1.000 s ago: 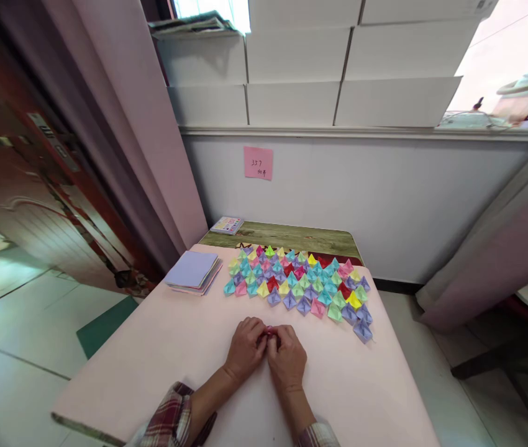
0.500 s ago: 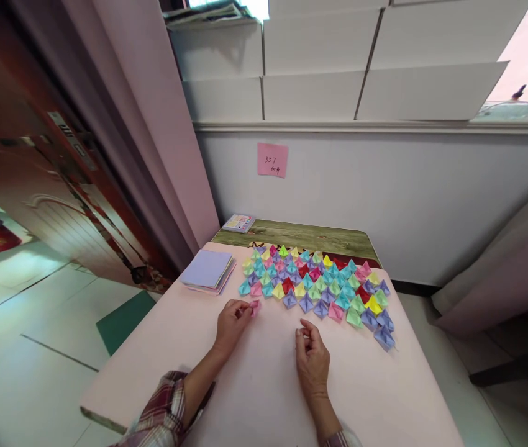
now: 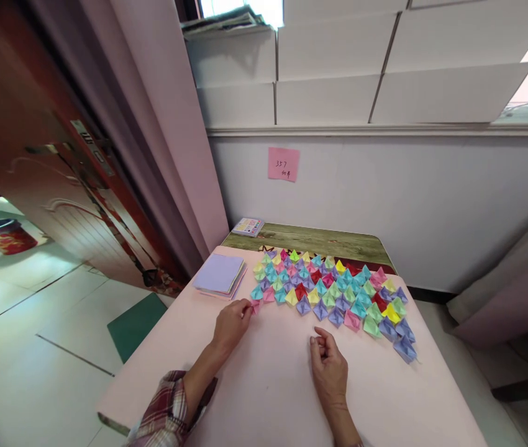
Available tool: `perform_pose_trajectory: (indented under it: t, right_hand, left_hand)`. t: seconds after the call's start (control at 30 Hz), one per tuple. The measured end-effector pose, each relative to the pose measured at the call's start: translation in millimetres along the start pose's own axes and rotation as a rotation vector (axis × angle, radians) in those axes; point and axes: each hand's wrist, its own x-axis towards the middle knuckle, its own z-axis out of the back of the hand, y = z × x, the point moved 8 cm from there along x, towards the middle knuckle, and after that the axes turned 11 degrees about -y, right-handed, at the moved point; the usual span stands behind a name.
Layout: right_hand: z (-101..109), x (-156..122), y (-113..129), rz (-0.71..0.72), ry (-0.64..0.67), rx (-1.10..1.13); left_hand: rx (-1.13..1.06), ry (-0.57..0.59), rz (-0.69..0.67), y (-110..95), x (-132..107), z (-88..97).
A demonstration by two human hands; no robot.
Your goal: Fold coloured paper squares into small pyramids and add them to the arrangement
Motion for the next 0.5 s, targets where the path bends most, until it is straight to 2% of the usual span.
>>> perform_pose_trajectory:
  t: [0.07,0.13,0.3,0.4,0.5]
  right_hand:
    - [0,-1,1,0.002,0.003,-0.009]
    - [0,-1,2,0.009,0.007,-0.019]
    - [-1,-1,5,0.039,0.007,-0.047]
    - [-2,-2,4,0.044,0.007,-0.047]
    - [-3,-3,4,0.048,0.02,-0.048]
  left_hand:
    - [0.109,0.09,0.01,-2,0,-4.9]
    - [0.183,0.129,0.057,-1,8,-4.6]
    - [0.271,0.106,0.202,4,51,2.1]
    - [0.283,0.113,0.244,4,68,-6.1]
    - [0.281,0.136,0.269,4,73,-18.9]
